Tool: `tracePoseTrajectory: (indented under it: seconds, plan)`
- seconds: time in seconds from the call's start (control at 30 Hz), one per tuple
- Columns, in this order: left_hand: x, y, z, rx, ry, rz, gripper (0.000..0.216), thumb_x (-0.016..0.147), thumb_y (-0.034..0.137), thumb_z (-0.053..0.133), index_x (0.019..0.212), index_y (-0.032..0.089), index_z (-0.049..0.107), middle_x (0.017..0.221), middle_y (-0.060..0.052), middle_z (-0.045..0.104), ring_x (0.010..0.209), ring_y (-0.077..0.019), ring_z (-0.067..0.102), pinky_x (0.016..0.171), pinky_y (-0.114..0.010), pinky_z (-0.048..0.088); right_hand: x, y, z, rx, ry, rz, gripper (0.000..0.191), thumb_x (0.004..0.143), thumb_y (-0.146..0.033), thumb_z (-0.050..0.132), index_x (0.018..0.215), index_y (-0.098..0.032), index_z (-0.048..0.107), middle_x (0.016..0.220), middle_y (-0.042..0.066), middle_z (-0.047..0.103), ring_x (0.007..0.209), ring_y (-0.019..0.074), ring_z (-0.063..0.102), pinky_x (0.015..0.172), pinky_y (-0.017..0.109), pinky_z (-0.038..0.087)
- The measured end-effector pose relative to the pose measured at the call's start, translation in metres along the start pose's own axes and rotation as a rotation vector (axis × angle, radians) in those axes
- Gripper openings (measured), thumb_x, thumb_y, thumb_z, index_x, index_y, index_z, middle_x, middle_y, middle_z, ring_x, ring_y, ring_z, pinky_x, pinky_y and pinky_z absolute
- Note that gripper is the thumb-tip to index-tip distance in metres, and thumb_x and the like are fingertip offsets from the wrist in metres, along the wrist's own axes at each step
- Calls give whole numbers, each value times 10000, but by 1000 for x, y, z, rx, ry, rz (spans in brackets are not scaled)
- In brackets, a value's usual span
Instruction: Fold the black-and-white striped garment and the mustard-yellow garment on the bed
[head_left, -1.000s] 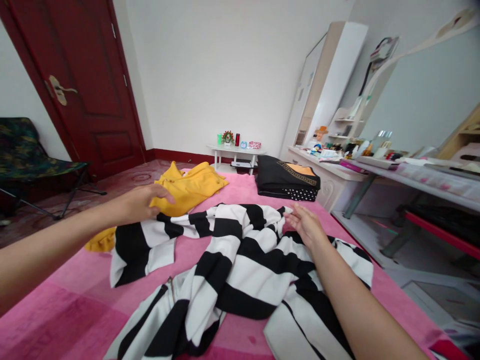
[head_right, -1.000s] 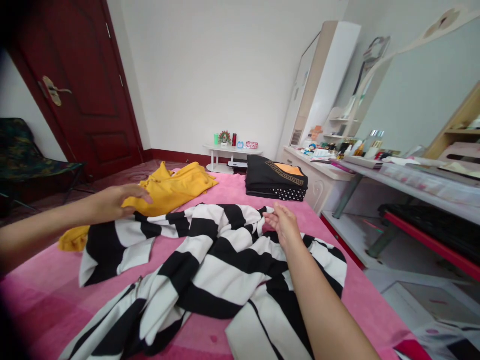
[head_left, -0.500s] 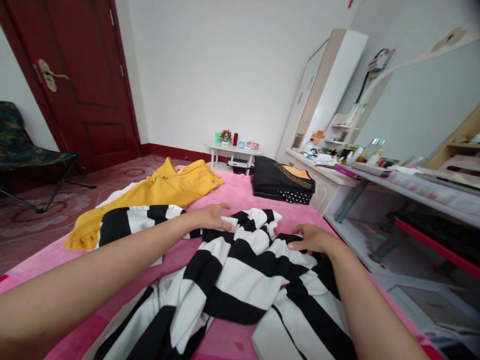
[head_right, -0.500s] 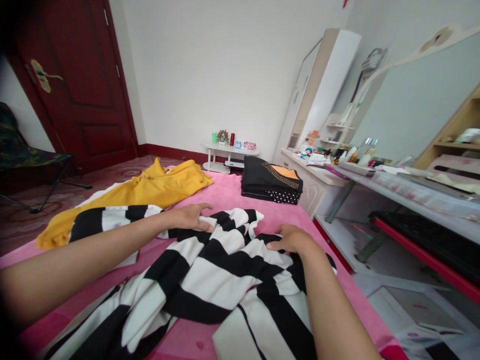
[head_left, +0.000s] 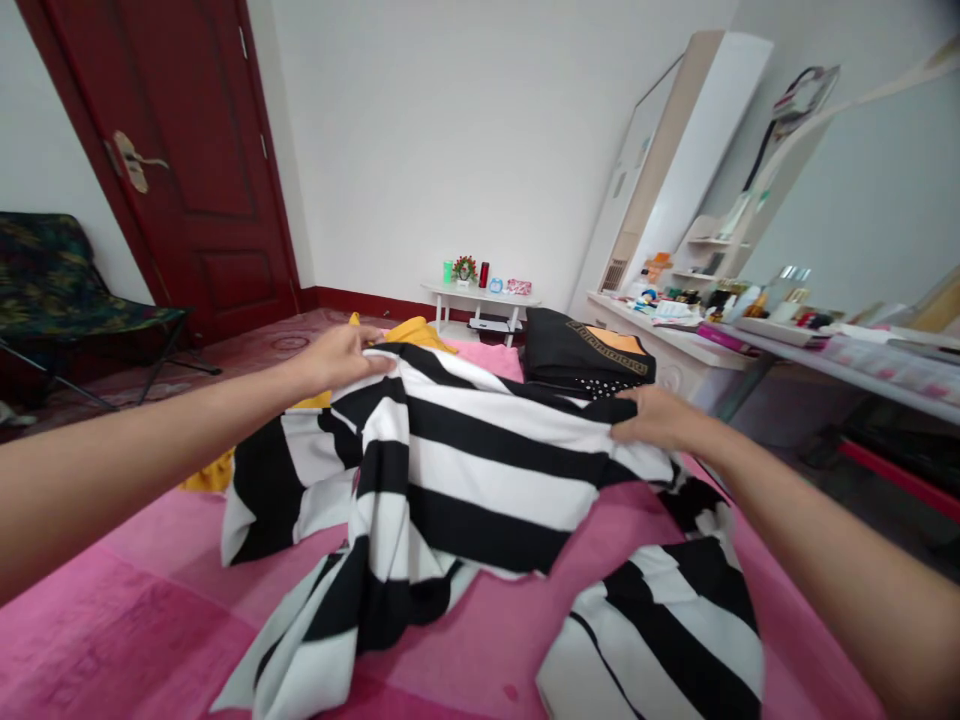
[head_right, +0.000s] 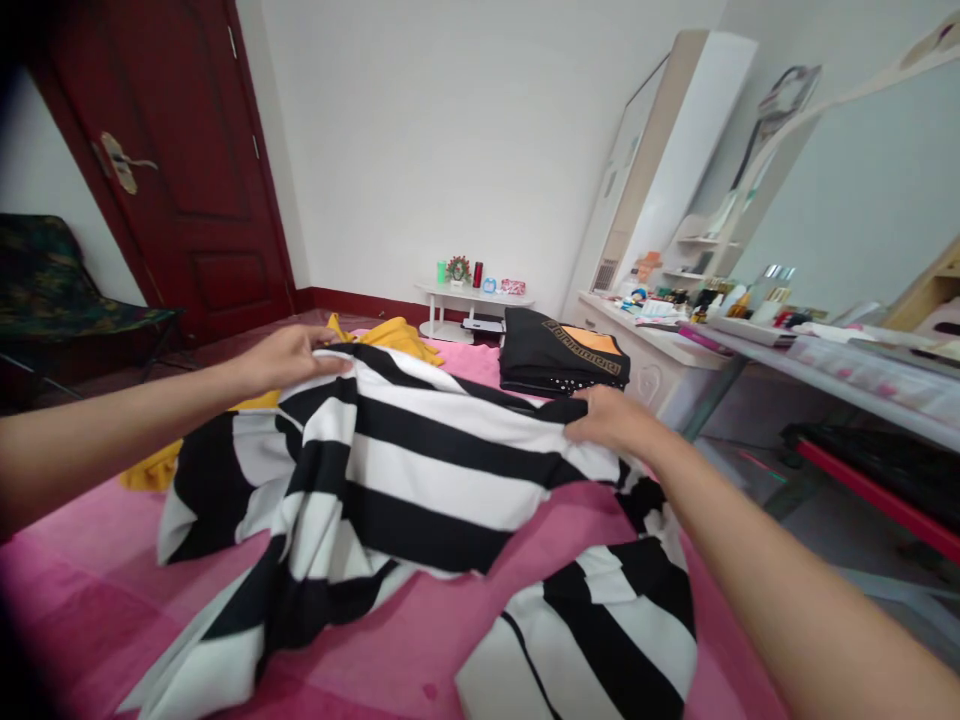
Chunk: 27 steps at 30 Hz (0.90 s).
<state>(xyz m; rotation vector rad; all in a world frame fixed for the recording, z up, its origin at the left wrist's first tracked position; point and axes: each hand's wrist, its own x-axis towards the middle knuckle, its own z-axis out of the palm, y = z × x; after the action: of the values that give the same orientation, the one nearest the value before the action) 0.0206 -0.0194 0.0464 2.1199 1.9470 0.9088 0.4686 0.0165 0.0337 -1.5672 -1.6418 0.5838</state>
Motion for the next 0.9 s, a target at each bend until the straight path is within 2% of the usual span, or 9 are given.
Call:
tracePoseTrajectory:
  seconds: [0.13, 0.23, 0.33, 0.43, 0.53, 0.6, 0.67, 0.8, 0.9]
  plan:
    - [25, -3, 10, 141, 268, -3, 361, 726, 329, 585, 1037, 148, 602, 986, -84, 655, 939, -271, 604, 823, -325, 459, 46, -38, -9, 16, 262, -217, 285, 522, -33, 720, 730, -214, 646, 809, 33, 636, 789, 217, 599, 690, 330, 471]
    - [26, -5, 35, 232, 265, 100, 492, 705, 170, 547, 1192, 106, 507, 1208, -164, 529, 1147, -302, 499, 946, -392, 415, 34, -43, 7, -184, 413, -475, 435, 634, -61, 629, 1036, -228, 606, 1124, 75, 575, 969, 230, 570, 852, 361, 443]
    - [3, -1, 51, 231, 191, 299, 470, 735, 160, 536, 1203, 130, 509, 1340, -168, 399, 1269, -308, 380, 1036, -443, 344, -17, -27, 31, -449, 162, -526, 432, 700, -172, 628, 1124, -244, 585, 1189, 75, 555, 921, 213, 585, 815, 337, 434]
    - [-39, 16, 48, 167, 45, 478, 271, 831, 243, 507, 1081, 186, 596, 1264, -109, 467, 1187, -259, 459, 1009, -394, 379, -82, -10, 42, -692, -237, -348, 307, 696, -397, 673, 969, -257, 663, 1015, 64, 644, 758, 219, 613, 641, 316, 395]
    - [-84, 42, 34, 133, -155, 533, 249, 890, 367, 476, 1002, 213, 637, 1041, -63, 574, 934, -199, 571, 850, -323, 458, -133, -5, 38, -829, -560, -198, 504, 565, -498, 749, 992, -244, 664, 854, 87, 682, 769, 289, 631, 600, 310, 357]
    - [-109, 55, 27, 131, -207, 567, 298, 883, 431, 493, 1034, 218, 635, 998, -60, 587, 872, -193, 575, 790, -312, 462, -155, -6, 35, -843, -642, -186, 668, 509, -462, 779, 1108, -215, 619, 858, 114, 688, 809, 317, 637, 604, 306, 359]
    - [-129, 64, 26, 130, -185, 655, 294, 878, 429, 511, 1047, 219, 629, 1010, -71, 589, 885, -202, 563, 786, -321, 448, -168, -7, 37, -791, -645, -216, 600, 535, -381, 755, 1088, -197, 610, 845, 112, 687, 789, 293, 644, 586, 287, 360]
    - [-152, 66, 35, 215, -242, 961, 188, 920, 279, 453, 890, 219, 628, 847, -63, 612, 793, -189, 552, 764, -341, 415, -166, -8, 46, -622, -766, -63, 81, 602, -175, 579, 674, -209, 560, 531, -10, 585, 453, 161, 571, 441, 225, 319]
    - [-157, 60, 41, 324, -348, 959, 205, 885, 376, 505, 815, 214, 609, 751, -55, 609, 716, -195, 557, 718, -341, 427, -124, -9, 39, -414, -792, 127, 98, 579, -137, 554, 566, -211, 491, 386, -42, 495, 343, 146, 499, 369, 212, 315]
